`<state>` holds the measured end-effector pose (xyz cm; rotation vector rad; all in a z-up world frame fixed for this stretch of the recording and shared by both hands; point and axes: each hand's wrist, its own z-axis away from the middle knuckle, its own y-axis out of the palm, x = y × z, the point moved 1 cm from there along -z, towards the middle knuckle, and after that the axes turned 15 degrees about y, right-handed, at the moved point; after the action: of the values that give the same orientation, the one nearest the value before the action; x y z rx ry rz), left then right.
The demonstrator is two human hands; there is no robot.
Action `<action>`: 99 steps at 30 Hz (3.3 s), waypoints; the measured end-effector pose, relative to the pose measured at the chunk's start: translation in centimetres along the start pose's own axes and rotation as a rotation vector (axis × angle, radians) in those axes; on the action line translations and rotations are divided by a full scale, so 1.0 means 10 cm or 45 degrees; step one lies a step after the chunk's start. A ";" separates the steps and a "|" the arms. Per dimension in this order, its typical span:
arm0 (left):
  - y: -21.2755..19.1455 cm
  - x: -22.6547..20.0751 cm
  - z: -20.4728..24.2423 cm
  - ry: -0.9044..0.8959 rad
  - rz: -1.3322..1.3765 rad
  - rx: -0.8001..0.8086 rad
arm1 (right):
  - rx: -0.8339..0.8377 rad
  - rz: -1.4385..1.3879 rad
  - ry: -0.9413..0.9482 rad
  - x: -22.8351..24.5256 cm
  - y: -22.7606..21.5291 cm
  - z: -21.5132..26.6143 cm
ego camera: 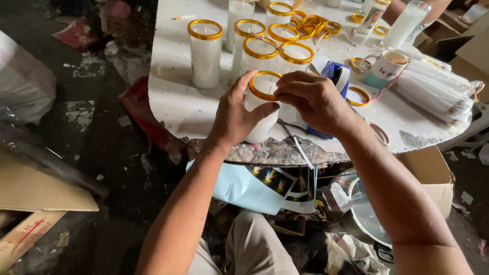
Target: The person assembles candles by placing wicks into white cylindrical containers and securing them with gold rings. They also handle small printed images, folding them and placing them inside the containers.
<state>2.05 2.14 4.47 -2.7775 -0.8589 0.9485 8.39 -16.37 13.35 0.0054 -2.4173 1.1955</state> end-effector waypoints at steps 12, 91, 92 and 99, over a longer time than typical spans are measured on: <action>-0.04 -0.12 -0.02 0.122 0.149 0.000 | -0.217 -0.219 0.138 -0.12 0.07 0.17; 1.93 -0.09 0.04 -1.103 1.095 -0.228 | -0.366 -0.388 0.431 0.84 0.50 2.41; 1.95 -0.07 0.06 -1.117 1.060 -0.257 | -0.360 -0.375 0.432 0.83 0.50 2.44; 1.40 -0.59 0.11 -0.721 1.192 -0.354 | -0.480 -0.242 0.653 0.80 0.11 2.75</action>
<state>4.32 -12.92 3.23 -3.1906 0.4451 1.9098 -9.60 -35.01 1.03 -0.1626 -2.0857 0.5566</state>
